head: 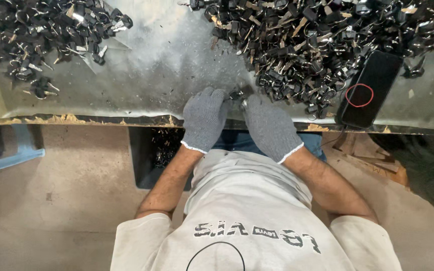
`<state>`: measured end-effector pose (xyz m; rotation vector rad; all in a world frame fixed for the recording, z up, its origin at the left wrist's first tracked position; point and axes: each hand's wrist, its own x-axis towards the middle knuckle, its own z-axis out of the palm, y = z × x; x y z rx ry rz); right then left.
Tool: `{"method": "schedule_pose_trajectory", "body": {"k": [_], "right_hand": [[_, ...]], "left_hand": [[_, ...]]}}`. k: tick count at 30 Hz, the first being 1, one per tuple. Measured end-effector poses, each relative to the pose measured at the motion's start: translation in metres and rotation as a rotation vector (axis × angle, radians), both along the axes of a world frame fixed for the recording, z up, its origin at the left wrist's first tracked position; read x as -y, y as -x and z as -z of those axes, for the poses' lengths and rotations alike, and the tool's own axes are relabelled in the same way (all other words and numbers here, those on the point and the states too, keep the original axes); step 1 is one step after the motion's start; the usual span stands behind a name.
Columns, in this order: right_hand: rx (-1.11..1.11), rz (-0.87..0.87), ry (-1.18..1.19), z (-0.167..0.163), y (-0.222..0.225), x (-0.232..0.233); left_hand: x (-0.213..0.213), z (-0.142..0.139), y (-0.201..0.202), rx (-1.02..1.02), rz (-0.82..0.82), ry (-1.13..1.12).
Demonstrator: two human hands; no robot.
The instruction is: The person sits at a workbench covered with piles of small black metal parts and sorts through them. They pick up individual parts by hand, turn and check each one, and drop the handled parts into a bin below the table edge.
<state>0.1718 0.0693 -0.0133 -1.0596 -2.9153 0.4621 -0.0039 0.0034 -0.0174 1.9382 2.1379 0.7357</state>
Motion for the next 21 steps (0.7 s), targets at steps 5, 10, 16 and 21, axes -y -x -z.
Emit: {"method": "schedule_pose_trajectory", "body": {"k": [5,10,16,21], "right_hand": [[0.027,0.028,-0.092,0.003,-0.005,0.004],[0.122,0.032,-0.197,0.006,0.008,0.021],[0.027,-0.01,0.02,0.004,0.007,0.007],[-0.172,0.168,0.316,-0.001,0.005,-0.008]], "left_hand": [[0.0,0.003,-0.003,0.022,-0.017,0.004],[0.007,0.007,-0.008,0.131,0.074,-0.028],[0.013,0.009,-0.006,0.121,0.144,-0.033],[0.011,0.009,-0.004,0.155,0.096,-0.049]]}}
